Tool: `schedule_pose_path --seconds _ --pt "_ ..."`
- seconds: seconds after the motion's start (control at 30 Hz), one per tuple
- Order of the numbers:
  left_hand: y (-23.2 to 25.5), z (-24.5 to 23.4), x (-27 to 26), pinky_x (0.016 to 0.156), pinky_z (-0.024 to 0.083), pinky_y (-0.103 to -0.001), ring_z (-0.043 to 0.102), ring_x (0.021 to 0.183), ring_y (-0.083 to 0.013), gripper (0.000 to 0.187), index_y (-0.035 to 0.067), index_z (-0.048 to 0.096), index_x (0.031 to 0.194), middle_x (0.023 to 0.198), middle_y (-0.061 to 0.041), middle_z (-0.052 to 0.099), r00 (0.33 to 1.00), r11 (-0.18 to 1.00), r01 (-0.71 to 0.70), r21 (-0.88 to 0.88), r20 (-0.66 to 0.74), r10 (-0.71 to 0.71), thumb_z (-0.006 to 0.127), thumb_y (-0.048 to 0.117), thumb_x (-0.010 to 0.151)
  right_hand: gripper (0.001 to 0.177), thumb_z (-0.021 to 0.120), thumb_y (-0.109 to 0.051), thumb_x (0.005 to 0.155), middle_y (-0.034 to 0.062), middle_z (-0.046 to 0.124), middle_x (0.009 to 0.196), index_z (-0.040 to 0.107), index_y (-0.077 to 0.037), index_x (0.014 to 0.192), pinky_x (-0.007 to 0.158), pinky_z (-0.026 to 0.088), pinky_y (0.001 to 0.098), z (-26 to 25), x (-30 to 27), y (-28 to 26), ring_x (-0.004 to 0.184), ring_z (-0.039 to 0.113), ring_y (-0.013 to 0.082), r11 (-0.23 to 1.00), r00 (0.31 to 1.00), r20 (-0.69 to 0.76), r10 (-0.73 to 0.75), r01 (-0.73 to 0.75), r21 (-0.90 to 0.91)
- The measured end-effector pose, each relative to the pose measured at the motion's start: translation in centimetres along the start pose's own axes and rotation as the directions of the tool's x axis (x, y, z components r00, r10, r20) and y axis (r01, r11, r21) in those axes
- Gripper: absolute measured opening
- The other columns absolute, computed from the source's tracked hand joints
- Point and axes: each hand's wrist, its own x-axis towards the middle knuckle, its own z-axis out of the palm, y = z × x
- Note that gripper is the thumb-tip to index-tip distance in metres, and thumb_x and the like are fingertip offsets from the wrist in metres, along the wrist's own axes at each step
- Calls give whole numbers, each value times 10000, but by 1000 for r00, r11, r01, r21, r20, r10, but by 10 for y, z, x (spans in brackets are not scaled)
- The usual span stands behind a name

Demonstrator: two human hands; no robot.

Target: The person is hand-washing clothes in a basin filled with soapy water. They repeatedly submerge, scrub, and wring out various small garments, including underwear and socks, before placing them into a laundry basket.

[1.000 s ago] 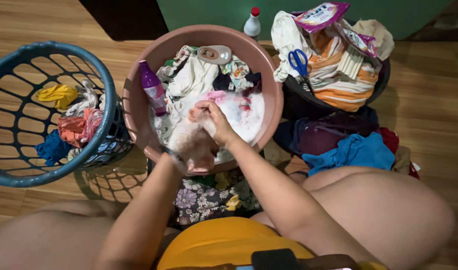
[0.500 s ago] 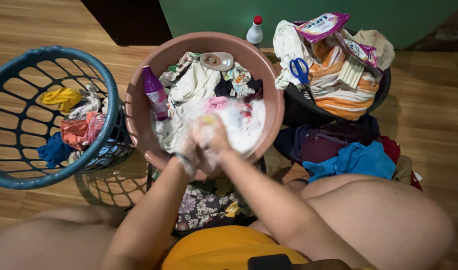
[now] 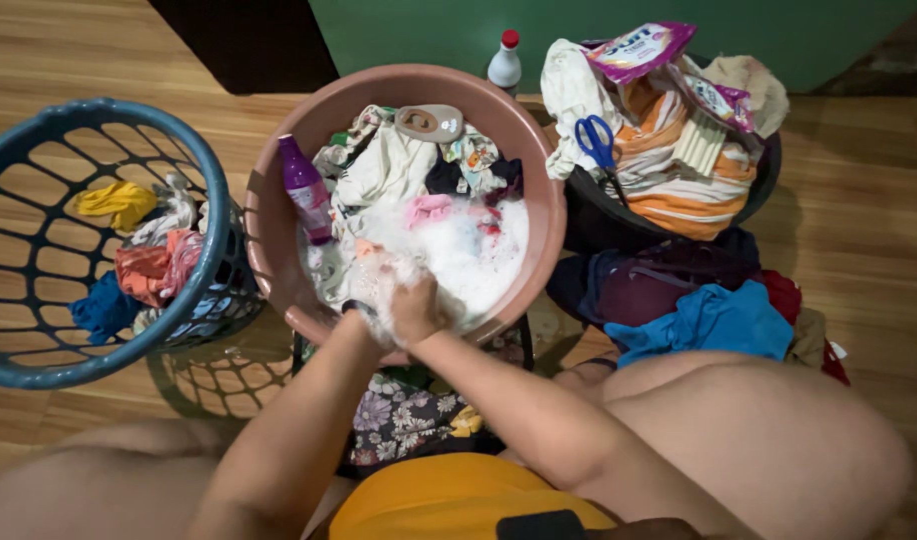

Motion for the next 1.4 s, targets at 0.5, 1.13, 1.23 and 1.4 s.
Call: schedule_pose_path --seconds 0.5,1.13,1.23,1.4 --pt "26 -31 17 832 576 -399 679 938 -240 280 65 634 1100 1017 -97 690 966 890 -120 439 259 3 668 152 836 174 549 -128 983 135 695 1014 627 -28 1102 891 547 367 -53 63 24 951 670 272 997 998 61 9 -4 -81" --pt "57 -41 -2 783 504 -337 609 920 -236 317 4 663 1163 997 -69 664 987 682 -40 730 134 -85 640 166 893 289 737 -195 943 105 718 1091 715 -2 1157 942 526 331 -106 94 16 999 681 180 724 734 570 370 -612 317" --pt "47 -43 -10 763 499 -339 605 895 -236 291 8 666 1135 975 -71 662 986 835 12 550 134 -102 637 170 896 248 700 -183 922 98 720 1051 705 -32 1119 917 538 354 -67 88 -15 965 697 196 388 731 402 551 -651 652" --pt "26 -23 16 730 491 -343 599 855 -237 250 14 672 1086 940 -75 658 989 956 34 293 127 -74 633 176 900 250 675 -204 950 132 714 1000 699 -21 1118 833 550 397 16 20 -34 895 684 242 878 971 198 134 -209 431"
